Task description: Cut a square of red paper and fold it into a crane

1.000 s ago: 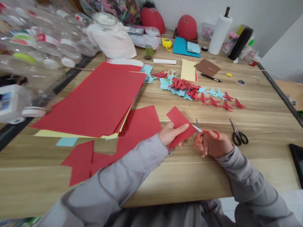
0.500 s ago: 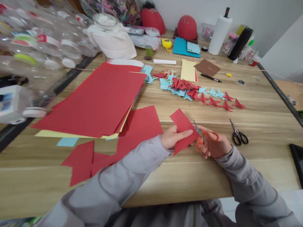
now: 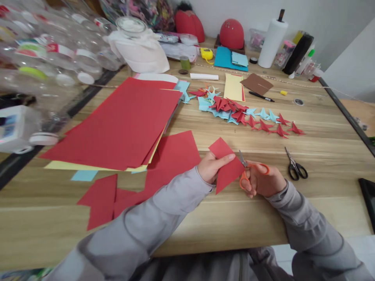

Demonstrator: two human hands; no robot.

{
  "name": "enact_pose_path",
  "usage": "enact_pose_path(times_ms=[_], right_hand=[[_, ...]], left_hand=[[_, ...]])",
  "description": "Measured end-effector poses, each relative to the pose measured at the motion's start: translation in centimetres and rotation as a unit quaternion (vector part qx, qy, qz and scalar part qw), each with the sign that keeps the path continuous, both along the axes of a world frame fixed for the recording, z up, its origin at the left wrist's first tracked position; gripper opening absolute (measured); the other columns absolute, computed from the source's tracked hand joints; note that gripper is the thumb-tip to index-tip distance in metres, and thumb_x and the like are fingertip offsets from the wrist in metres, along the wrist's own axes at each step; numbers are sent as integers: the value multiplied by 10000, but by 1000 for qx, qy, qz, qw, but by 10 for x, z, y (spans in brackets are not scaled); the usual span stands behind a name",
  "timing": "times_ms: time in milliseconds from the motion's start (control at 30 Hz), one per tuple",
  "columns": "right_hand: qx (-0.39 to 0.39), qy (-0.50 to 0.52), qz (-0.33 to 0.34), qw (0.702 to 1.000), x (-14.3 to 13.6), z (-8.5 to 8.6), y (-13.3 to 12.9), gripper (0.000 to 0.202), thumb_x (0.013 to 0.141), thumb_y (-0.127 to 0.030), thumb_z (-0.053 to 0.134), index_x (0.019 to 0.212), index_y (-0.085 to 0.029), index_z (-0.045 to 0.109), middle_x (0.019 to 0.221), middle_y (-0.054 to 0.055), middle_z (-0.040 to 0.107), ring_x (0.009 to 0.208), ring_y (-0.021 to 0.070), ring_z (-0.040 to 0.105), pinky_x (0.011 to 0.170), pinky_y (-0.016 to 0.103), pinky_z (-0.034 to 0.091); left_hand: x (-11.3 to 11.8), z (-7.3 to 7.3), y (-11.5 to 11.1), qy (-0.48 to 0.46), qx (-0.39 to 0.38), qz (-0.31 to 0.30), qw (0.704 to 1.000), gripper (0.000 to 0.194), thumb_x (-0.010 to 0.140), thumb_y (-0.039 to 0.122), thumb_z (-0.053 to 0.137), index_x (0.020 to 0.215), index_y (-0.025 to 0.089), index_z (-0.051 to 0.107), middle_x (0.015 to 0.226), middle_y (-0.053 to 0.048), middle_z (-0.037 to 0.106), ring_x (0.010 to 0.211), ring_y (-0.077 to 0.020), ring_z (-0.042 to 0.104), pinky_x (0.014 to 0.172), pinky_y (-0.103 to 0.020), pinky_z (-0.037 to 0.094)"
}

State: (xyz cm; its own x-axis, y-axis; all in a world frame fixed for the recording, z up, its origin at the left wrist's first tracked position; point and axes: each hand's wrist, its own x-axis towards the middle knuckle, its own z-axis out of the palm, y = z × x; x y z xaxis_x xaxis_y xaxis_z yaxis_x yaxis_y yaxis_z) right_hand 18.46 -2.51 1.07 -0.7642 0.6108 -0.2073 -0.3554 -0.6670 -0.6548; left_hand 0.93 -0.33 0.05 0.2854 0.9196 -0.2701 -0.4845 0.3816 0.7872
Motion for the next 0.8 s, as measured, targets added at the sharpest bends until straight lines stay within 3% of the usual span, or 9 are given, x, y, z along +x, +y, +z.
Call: enact_pose_path(times_ms=[100,267,633,800], right_hand=[[-3,-12,-2,1000,0,3,0,355,752,-488,578,890,-165,522,645,18,636,528,119,573,502,233,440],[-6,-10,-12,1000,1,4,1,366,743,-495,588,894,-165,538,629,9,632,511,111,553,510,233,431],[-20,-26,6,999,4,3,1,375,729,-517,572,864,-169,537,598,12,615,463,111,516,478,252,407],[-19,-31,-28,999,1,4,0,336,727,-492,592,899,-206,547,639,10,639,533,118,550,534,251,412]], left_hand=[[-1,3,0,-8,-15,-1,1000,288,576,303,797,668,129,586,621,-1,634,562,-109,584,563,-229,469],[-4,8,0,-20,-52,-69,996,245,619,288,762,714,104,631,628,-42,662,559,-140,611,533,-238,477],[-3,0,0,-41,-31,-44,998,274,561,273,806,710,107,647,663,-38,686,597,-135,629,626,-252,493],[-3,1,0,-27,-14,-55,998,282,565,304,802,711,107,662,689,-55,694,617,-150,634,629,-263,491]])
